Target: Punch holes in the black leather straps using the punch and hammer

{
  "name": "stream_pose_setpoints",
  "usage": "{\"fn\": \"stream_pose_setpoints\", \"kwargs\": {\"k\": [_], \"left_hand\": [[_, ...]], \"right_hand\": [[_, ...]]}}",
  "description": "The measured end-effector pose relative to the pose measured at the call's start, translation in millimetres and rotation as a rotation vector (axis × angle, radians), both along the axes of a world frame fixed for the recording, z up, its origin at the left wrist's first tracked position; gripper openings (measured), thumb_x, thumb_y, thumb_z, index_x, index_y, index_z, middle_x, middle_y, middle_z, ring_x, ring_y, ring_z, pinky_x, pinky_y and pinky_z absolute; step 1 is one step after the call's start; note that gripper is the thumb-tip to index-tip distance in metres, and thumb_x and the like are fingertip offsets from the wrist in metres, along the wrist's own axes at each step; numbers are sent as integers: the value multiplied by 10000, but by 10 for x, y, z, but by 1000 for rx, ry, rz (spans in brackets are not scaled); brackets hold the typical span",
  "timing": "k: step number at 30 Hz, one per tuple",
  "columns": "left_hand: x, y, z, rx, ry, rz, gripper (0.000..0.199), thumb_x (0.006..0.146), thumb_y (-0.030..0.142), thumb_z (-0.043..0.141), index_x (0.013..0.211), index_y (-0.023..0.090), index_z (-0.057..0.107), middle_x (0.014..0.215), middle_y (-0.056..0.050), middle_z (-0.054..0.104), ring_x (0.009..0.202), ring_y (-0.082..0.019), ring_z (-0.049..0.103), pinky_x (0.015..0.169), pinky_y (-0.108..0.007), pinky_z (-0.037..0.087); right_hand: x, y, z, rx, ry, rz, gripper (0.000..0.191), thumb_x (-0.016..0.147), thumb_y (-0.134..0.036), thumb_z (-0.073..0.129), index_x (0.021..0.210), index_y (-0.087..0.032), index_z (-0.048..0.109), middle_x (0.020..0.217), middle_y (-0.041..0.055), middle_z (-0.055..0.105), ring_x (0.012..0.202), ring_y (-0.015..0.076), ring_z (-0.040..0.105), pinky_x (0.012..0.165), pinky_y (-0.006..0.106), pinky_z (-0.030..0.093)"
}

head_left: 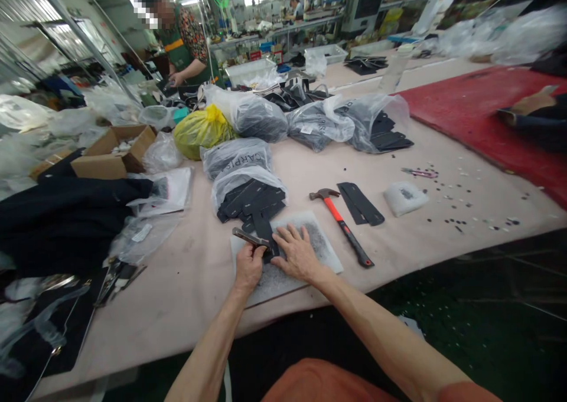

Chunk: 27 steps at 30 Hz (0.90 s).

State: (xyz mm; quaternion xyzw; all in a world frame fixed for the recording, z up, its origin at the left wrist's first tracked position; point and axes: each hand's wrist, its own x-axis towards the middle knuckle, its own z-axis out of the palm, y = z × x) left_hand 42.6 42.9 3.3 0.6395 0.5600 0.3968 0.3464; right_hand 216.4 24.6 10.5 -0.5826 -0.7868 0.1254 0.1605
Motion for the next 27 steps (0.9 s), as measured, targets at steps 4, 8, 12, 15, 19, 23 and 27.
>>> {"fn": "stream_pose_setpoints", "kwargs": {"k": [4,8,12,15,19,23,27], "left_hand": [[-4,-73,-42,9,-6,-6,219,858,277,529,962,173,691,954,-52,728,913,-187,669,866,-316,522],[3,-60,-68,24,4,-24,220,861,277,533,959,167,697,959,-55,729,928,-191,669,888,-323,520],[22,-50,-82,44,23,-24,214,859,264,543,972,172,699,978,-53,730,953,-193,667,914,-327,515],[34,-57,-83,53,38,-15,208,860,258,546,969,175,703,984,-54,730,961,-198,666,923,-338,515],[32,-65,-101,61,52,-17,215,866,265,547,985,178,704,999,-55,728,973,-204,663,933,-358,515],[27,-63,-130,64,59,-21,218,874,280,549,991,178,702,1003,-57,725,970,-202,664,915,-353,528],[30,-64,-137,93,101,-34,214,880,274,541,991,181,698,991,-55,728,957,-202,671,900,-353,538]], "right_hand": [[2,-14,-3,6,17,-16,644,814,-541,606,1367,-239,474,1463,103,415,1378,346,247,1098,590,105],[1,-6,11,15,17,-30,631,822,-555,592,1358,-240,482,1461,94,417,1373,346,253,1101,584,112],[5,2,12,25,24,-32,623,832,-559,578,1357,-237,481,1455,97,423,1369,351,256,1101,588,106],[17,8,14,20,30,-27,626,832,-559,576,1358,-234,480,1458,100,417,1369,356,251,1101,587,105],[53,19,23,0,29,4,648,829,-536,586,1382,-226,453,1468,106,399,1372,362,241,1100,589,106],[96,31,17,-22,29,49,669,817,-475,609,1404,-214,422,1490,108,367,1377,371,221,1098,604,96],[99,38,3,-29,37,46,667,812,-463,612,1400,-211,427,1490,105,367,1378,365,222,1104,600,82]]}}
